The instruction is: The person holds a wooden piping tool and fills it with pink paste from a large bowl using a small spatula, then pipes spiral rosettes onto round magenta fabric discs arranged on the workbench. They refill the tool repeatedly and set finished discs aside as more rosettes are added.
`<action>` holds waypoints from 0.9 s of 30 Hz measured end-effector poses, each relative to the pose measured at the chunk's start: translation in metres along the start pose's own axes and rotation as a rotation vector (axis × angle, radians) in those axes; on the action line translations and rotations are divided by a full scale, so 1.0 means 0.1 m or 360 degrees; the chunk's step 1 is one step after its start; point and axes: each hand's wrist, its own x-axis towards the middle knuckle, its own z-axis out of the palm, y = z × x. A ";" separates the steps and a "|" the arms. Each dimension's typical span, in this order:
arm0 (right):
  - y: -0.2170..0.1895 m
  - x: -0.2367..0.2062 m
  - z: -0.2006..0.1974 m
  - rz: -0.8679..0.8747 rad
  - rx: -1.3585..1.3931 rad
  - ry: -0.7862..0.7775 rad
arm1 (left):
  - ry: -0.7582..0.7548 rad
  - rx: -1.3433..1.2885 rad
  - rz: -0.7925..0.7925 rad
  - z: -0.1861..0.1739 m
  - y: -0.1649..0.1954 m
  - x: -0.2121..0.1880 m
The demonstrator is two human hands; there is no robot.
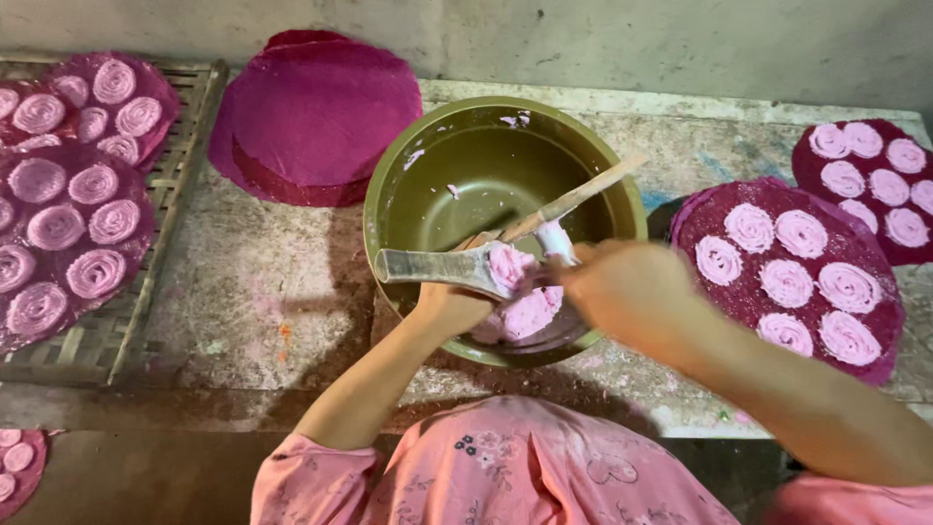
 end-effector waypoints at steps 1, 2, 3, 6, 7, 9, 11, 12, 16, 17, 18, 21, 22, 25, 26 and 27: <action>-0.14 0.02 0.03 -0.0100 -0.0135 0.0089 | -0.0113 0.0010 -0.0017 0.05 -0.02 -0.03; -0.21 0.01 0.03 -0.0158 -0.0125 0.0109 | -0.0226 0.0021 -0.0034 0.08 -0.04 -0.05; -0.24 0.00 0.01 -0.0214 -0.0118 0.0133 | -0.0336 0.0034 -0.0047 0.08 -0.07 -0.07; -0.11 -0.17 -0.31 -0.0150 -0.0090 0.0048 | -0.0394 -0.0130 -0.0450 -0.10 -0.18 -0.11; -0.02 -0.28 -0.47 0.0003 -0.0071 -0.0123 | -0.0325 0.0073 -0.0336 -0.18 -0.23 -0.05; 0.06 -0.41 -0.74 0.0171 -0.0083 -0.0327 | -0.0194 0.0467 -0.0106 -0.29 -0.30 0.07; 0.03 -0.40 -0.84 0.0213 -0.0153 -0.0371 | -0.0443 0.0491 0.0035 -0.27 -0.32 0.14; -0.05 -0.29 -0.79 0.0060 -0.0227 -0.0179 | -0.0579 0.0496 0.0097 -0.23 -0.32 0.17; -0.41 0.09 -0.41 -0.0203 -0.0393 -0.0014 | -0.0175 0.0256 0.0168 -0.06 -0.25 0.04; -0.45 0.13 -0.37 -0.0247 -0.0365 0.0040 | -0.0190 0.0184 0.0147 -0.04 -0.23 0.01; -0.45 0.09 -0.36 -0.0292 -0.0333 0.0084 | -0.0209 0.0105 0.0120 -0.06 -0.21 -0.02; -0.26 -0.06 -0.56 -0.0140 -0.0040 -0.0238 | -0.0625 0.0369 -0.0222 -0.20 -0.18 0.04; -0.17 -0.16 -0.65 -0.0037 -0.0008 -0.0151 | -0.0560 0.0574 -0.0161 -0.26 -0.17 0.11; 0.04 -0.43 -0.84 0.0222 -0.0176 -0.0188 | -0.0390 0.0852 -0.0092 -0.49 -0.17 0.19; 0.09 -0.43 -0.85 0.0182 -0.0107 -0.0162 | -0.0350 0.0727 -0.0141 -0.54 -0.17 0.20; 0.13 -0.42 -0.84 0.0143 -0.0035 -0.0146 | -0.0319 0.0596 -0.0194 -0.55 -0.16 0.21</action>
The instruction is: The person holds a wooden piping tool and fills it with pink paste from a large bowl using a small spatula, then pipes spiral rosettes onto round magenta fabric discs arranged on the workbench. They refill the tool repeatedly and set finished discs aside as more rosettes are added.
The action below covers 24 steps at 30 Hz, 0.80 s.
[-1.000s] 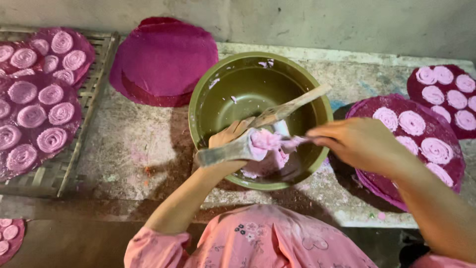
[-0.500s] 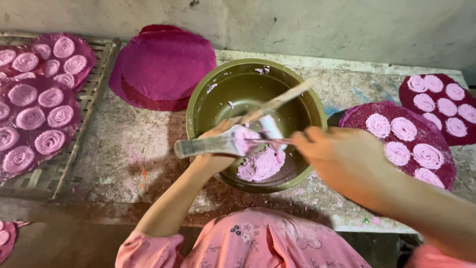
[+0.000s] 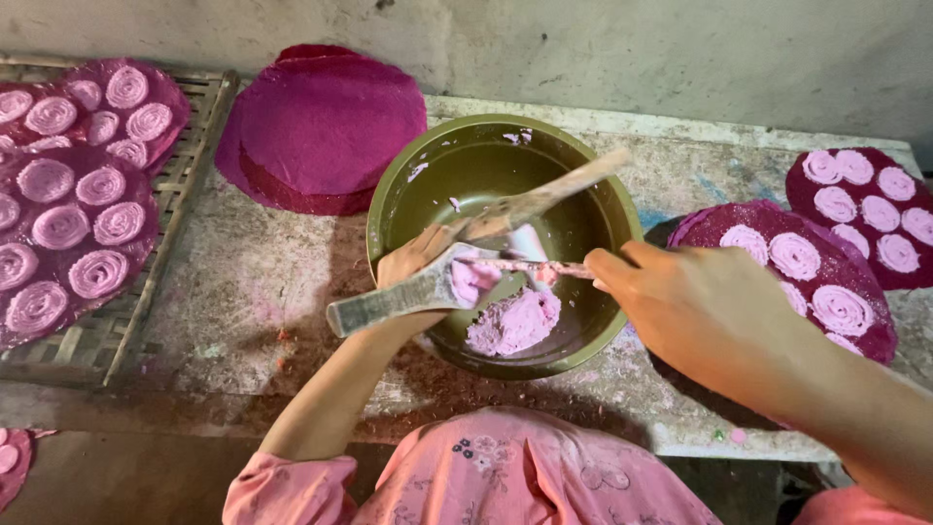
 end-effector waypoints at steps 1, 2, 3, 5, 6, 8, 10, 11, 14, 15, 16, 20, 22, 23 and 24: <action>-0.04 0.07 0.04 -0.0045 0.0071 0.0011 | -0.0049 -0.0013 -0.0039 0.00 0.02 -0.02; -0.06 0.13 0.06 -0.0061 0.0063 -0.0023 | -0.0084 -0.0026 -0.0074 0.03 0.05 0.00; -0.10 0.20 0.06 -0.0075 0.0058 -0.0052 | -0.0118 -0.0034 -0.0107 0.05 0.07 -0.01; -0.34 0.39 0.12 -0.0119 -0.0104 -0.0189 | 0.0230 0.0245 0.0375 0.15 0.18 0.08; -0.51 0.49 0.15 -0.0150 -0.0267 -0.0290 | 0.0403 0.0378 0.0616 0.19 0.22 0.05; -0.67 0.56 0.16 -0.0359 -0.0535 0.0210 | 0.0466 -0.0230 0.0645 0.22 0.25 0.05; -0.65 0.50 0.16 -0.0353 -0.0261 0.0221 | 0.0081 -0.0384 0.0377 0.21 0.21 0.04; -0.57 0.47 0.18 -0.0351 -0.0112 0.0222 | -0.0347 -0.0231 0.0101 0.20 0.17 0.03; -0.21 0.14 0.32 0.0244 0.0267 -0.0059 | 0.0050 -0.0164 0.0027 0.20 0.00 0.06; -0.15 0.13 0.44 0.0179 0.0467 0.0167 | 0.0466 -0.0201 0.0141 0.21 -0.06 0.07; -0.13 0.21 0.59 0.0119 0.0665 0.0405 | 0.0573 -0.0048 0.0249 0.26 -0.06 0.10; -0.51 0.65 1.38 -0.0079 0.1514 0.0968 | 0.0777 0.0015 0.0116 0.40 -0.06 0.10; -0.67 0.67 1.73 -0.0116 0.1567 0.1010 | 0.0716 -0.0035 -0.0098 0.39 -0.04 0.08; -0.71 0.63 1.85 -0.0222 0.1614 0.1101 | 0.0619 -0.0061 -0.0217 0.34 -0.04 0.07; -0.70 0.60 1.94 -0.0325 0.1661 0.1193 | 0.0485 -0.0102 -0.0338 0.29 -0.04 0.06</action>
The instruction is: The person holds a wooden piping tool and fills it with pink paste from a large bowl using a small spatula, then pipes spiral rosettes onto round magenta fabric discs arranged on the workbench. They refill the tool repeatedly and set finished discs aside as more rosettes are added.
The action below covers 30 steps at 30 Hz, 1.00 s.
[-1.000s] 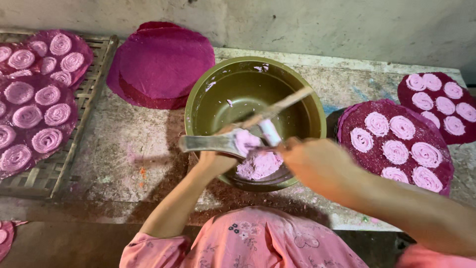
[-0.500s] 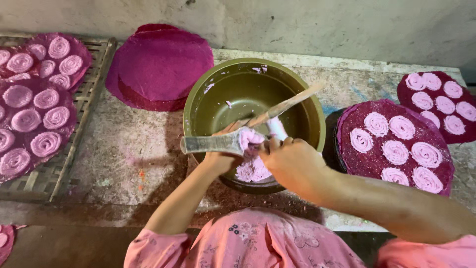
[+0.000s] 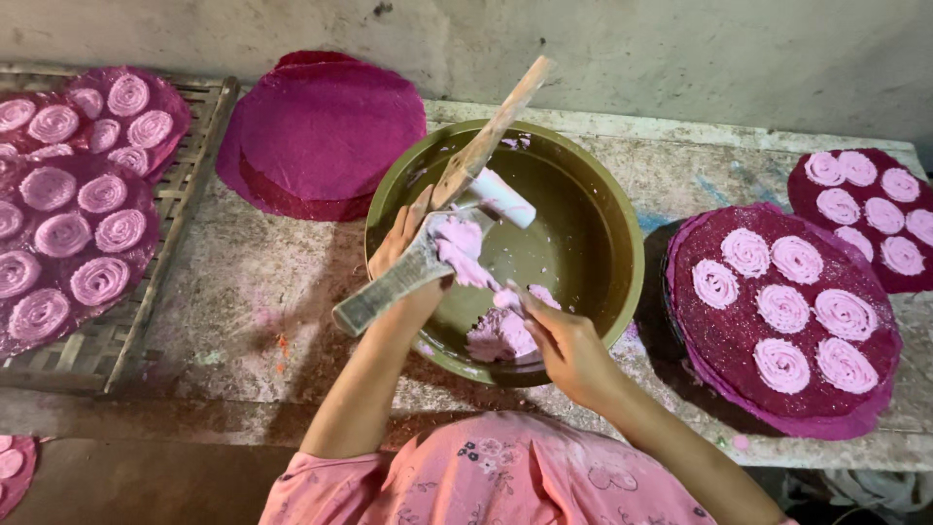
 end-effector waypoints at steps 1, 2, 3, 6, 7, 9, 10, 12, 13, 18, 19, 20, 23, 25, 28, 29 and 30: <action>0.05 -0.05 -0.06 0.0292 0.0060 -0.0123 | 0.0092 0.0021 0.0159 -0.05 0.02 0.03; 0.10 -0.08 -0.16 0.0583 0.0122 -0.0250 | 0.0182 0.0042 0.0318 -0.11 0.04 0.06; 0.14 -0.08 -0.22 0.0878 0.0189 -0.0382 | 0.0265 0.0063 0.0477 -0.16 0.08 0.08; 0.25 0.01 -0.33 0.0997 0.0230 -0.0116 | 0.0275 0.0081 0.0444 -0.17 0.29 0.10; 0.26 0.03 -0.30 0.0971 0.0190 -0.0093 | 0.0285 0.0100 0.0493 -0.16 0.35 0.10; 0.26 0.07 -0.17 0.0902 0.0114 -0.0051 | 0.0322 0.0147 0.0588 -0.11 0.41 0.11; 0.24 0.06 -0.12 0.0840 0.0084 -0.0067 | 0.0186 0.0064 0.0386 -0.08 0.41 0.12; 0.19 0.00 -0.06 0.0729 0.0023 -0.0108 | -0.0103 -0.0107 -0.0029 -0.01 0.33 0.17; 0.17 -0.03 -0.06 0.0733 0.0045 -0.0177 | -0.0166 -0.0042 -0.0048 0.02 0.25 0.18; 0.17 -0.11 -0.29 0.0906 -0.0112 -0.0513 | 0.0248 -0.0317 0.0066 0.22 -0.29 0.33; 0.18 -0.10 -0.31 0.0879 -0.0202 -0.0672 | 0.0301 -0.0544 0.0056 0.25 -0.38 0.34; 0.20 -0.07 -0.34 0.0855 -0.0295 -0.0825 | 0.0272 -0.0796 -0.0040 0.29 -0.46 0.34; 0.23 0.05 -0.40 0.0835 -0.0571 -0.1232 | -0.0131 -0.1733 -0.0728 0.38 -0.49 0.21; 0.23 0.18 -0.44 0.0785 -0.0307 -0.0967 | -0.0402 -0.2197 -0.0826 0.43 -0.41 0.04; 0.15 0.37 -0.46 0.0387 0.0898 0.0019 | -0.0880 -0.2744 -0.0914 0.59 -0.02 -0.51; 0.09 0.42 -0.43 0.0094 0.1385 0.0217 | -0.1182 -0.3012 -0.0909 0.63 0.13 -0.70; 0.02 0.43 -0.41 0.0169 0.1774 0.0221 | -0.1493 -0.3274 -0.0897 0.65 0.27 -0.83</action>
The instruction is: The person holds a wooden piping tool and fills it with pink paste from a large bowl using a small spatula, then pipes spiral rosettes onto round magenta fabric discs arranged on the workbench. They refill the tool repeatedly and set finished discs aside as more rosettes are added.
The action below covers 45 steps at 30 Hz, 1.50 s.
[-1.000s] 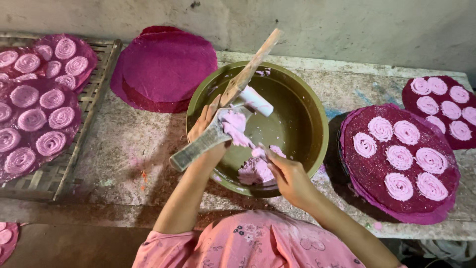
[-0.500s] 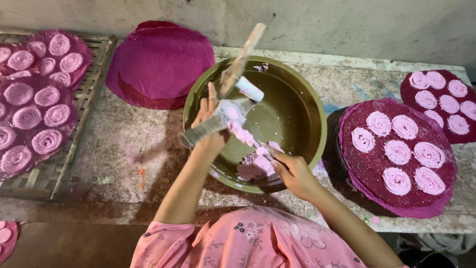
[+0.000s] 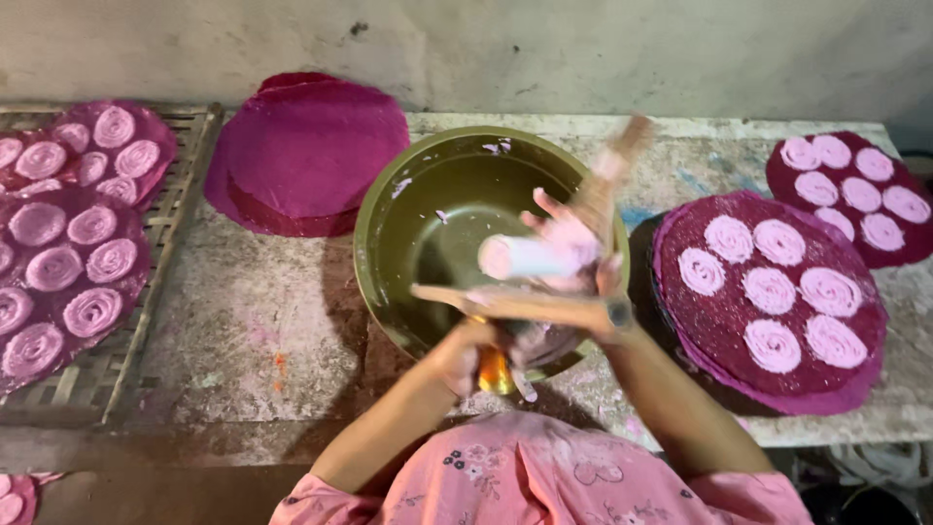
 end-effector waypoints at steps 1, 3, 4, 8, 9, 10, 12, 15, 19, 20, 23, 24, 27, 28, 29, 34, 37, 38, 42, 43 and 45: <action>-0.04 0.00 0.07 0.0084 0.0389 0.0022 | 0.0043 0.0088 -0.0032 0.07 -0.08 0.03; -0.19 -0.06 0.17 0.0083 0.0686 0.0022 | 0.0136 0.0255 -0.0089 0.21 -0.15 0.03; -0.31 -0.13 0.20 0.0008 0.0599 0.0015 | 0.0046 0.0660 0.0069 0.27 -0.12 -0.02; -0.96 -0.43 0.12 -0.0003 -0.0676 0.0164 | -0.0266 0.1566 0.0408 0.52 0.16 -0.17; -1.05 -0.49 0.07 -0.0241 -0.0960 -0.0119 | -0.0310 0.1611 0.0383 0.61 0.17 -0.18; -1.14 -0.53 0.01 -0.0475 -0.1239 -0.0411 | -0.0307 0.1654 0.0332 0.71 0.13 -0.19; -1.26 -0.67 -0.11 -0.0774 -0.1543 -0.0744 | -0.0293 0.1728 0.0247 0.91 -0.02 -0.19; -1.30 -0.88 -0.25 -0.0865 -0.1656 -0.0823 | -0.0223 0.1755 0.0160 1.22 -0.34 -0.15; -1.49 -1.15 -0.46 -0.0574 -0.1653 -0.0734 | -0.0140 0.1801 0.0109 1.61 -0.72 0.15; -1.58 -1.21 -0.55 -0.0495 -0.1620 -0.0693 | -0.0138 0.1831 0.0092 1.72 -0.81 0.27; -1.93 -1.39 -0.99 -0.0124 -0.1273 -0.0495 | -0.0106 0.1942 0.0003 1.97 -0.97 0.71; -2.10 -1.43 -1.24 0.0282 -0.0995 -0.0509 | -0.0061 0.1992 -0.0095 2.03 -1.00 0.91; -2.46 -1.51 -2.10 0.1323 -0.0506 -0.0723 | -0.0449 0.2608 0.0197 2.19 -1.02 1.37; -2.54 -1.63 -2.31 0.1378 -0.0401 -0.0660 | -0.0345 0.2374 0.0098 2.24 -1.09 1.46; -2.57 -1.73 -2.48 0.1422 -0.0303 -0.0601 | -0.0246 0.2147 0.0012 2.29 -1.17 1.56; -2.91 -2.10 -2.93 0.1598 0.0169 -0.0540 | -0.0847 0.0576 0.0519 2.28 -1.26 2.04; -2.96 -2.18 -2.98 0.1823 0.0193 -0.0379 | -0.0792 -0.0020 0.0513 2.13 -1.67 2.33; -2.96 -2.17 -3.01 0.1886 0.0217 -0.0333 | -0.0842 -0.0039 0.0505 2.05 -1.77 2.43; -3.02 -2.06 -3.25 0.1954 0.0007 -0.0372 | -0.0763 0.0051 0.0592 1.79 -1.93 2.72; -3.05 -2.03 -3.33 0.1976 0.0037 -0.0369 | -0.0788 0.0095 0.0605 1.74 -1.89 2.78; -3.09 -1.96 -3.48 0.2057 0.0025 -0.0278 | -0.0831 0.0143 0.0627 1.68 -1.81 2.88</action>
